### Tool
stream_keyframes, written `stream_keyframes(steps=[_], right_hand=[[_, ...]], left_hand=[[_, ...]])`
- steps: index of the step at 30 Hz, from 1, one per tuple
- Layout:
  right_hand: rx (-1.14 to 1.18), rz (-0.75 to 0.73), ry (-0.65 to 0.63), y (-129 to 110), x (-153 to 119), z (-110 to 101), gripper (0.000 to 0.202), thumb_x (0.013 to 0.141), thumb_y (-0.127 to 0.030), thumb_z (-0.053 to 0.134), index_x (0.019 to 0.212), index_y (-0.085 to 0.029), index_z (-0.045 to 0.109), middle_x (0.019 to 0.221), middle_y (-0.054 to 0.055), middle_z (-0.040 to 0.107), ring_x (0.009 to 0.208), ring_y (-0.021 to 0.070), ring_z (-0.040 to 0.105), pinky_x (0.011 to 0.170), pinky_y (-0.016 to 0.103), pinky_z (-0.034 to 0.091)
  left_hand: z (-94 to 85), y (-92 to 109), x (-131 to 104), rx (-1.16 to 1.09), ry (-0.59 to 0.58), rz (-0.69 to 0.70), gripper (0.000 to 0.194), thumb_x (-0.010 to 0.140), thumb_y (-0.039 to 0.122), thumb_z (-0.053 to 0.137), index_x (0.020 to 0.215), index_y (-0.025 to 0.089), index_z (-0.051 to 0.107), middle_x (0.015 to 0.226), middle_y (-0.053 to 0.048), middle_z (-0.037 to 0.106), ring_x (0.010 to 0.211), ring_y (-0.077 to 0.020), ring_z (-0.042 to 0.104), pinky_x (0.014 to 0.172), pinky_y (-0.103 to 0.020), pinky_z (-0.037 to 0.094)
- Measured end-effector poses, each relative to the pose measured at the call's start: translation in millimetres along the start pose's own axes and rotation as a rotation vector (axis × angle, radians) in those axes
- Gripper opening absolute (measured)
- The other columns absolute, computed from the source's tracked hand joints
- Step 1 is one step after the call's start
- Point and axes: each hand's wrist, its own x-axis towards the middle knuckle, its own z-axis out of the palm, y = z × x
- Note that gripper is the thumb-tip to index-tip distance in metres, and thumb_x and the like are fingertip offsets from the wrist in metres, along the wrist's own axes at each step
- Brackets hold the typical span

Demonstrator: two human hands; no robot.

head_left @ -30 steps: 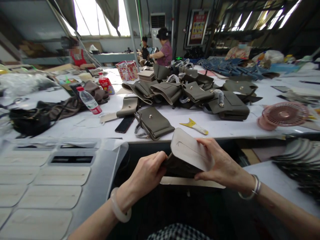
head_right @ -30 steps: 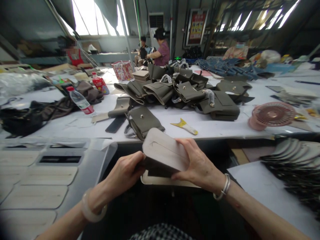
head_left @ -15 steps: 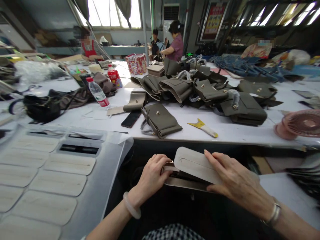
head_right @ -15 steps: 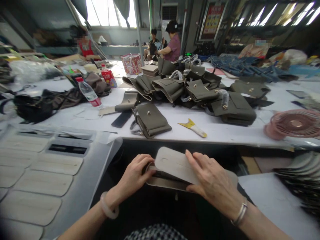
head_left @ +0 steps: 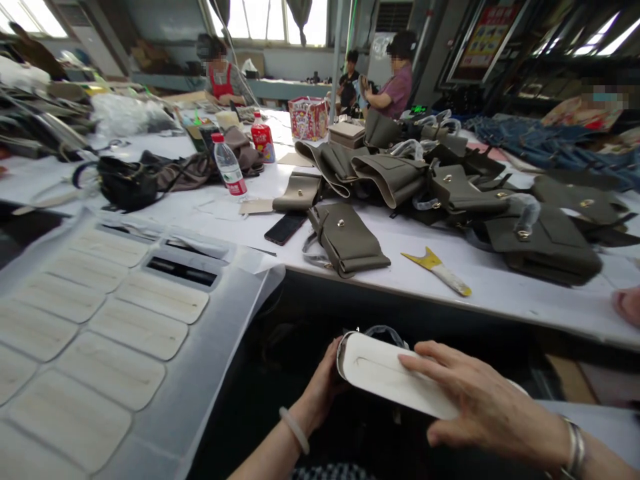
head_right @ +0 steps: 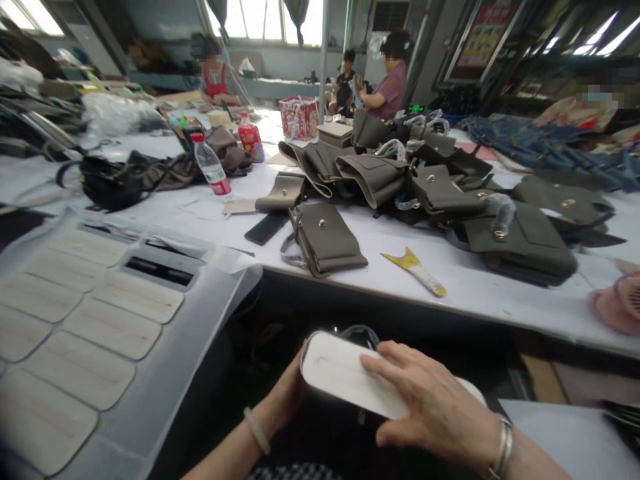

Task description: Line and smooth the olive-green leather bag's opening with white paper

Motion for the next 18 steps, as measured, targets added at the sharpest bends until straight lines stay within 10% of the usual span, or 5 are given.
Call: stream_keyframes(steps=[6,10,18], right_hand=[[-0.077,-0.068,0.067,8,2,15,0.082,0.074,-0.070,0.070,0.142,-0.029,0.051,0.131,0.016,0.060,0.109,0.0355,0.064,0.087,0.049,0.059],[-0.116,-0.077,0.137,9,-1,25,0.050,0.097,-0.048,0.049,0.145,-0.035,0.045,0.135,0.012,0.057,0.109,0.0297,0.065,0.089,0.047,0.059],[-0.127,-0.106,0.145,21,-3,34,0.048,0.098,-0.040,0.050,0.145,-0.036,0.045,0.136,0.010,0.056,0.113,0.0286,0.062,0.091,0.044,0.059]], left_hand=[[4.9,-6,3,-0.139,0.024,0.030,0.070,0.084,0.071,0.051,0.139,0.029,0.052,0.146,-0.006,0.052,0.135,-0.0339,0.043,0.107,-0.046,0.037],[2.6,-7,2,-0.209,0.014,0.004,0.069,0.082,0.070,0.054,0.138,0.029,0.053,0.143,-0.006,0.055,0.133,-0.0335,0.046,0.109,-0.047,0.035],[2.2,-5,3,-0.179,0.038,-0.034,0.070,0.081,0.071,0.055,0.138,0.031,0.052,0.142,-0.006,0.056,0.131,-0.0330,0.049,0.106,-0.047,0.037]])
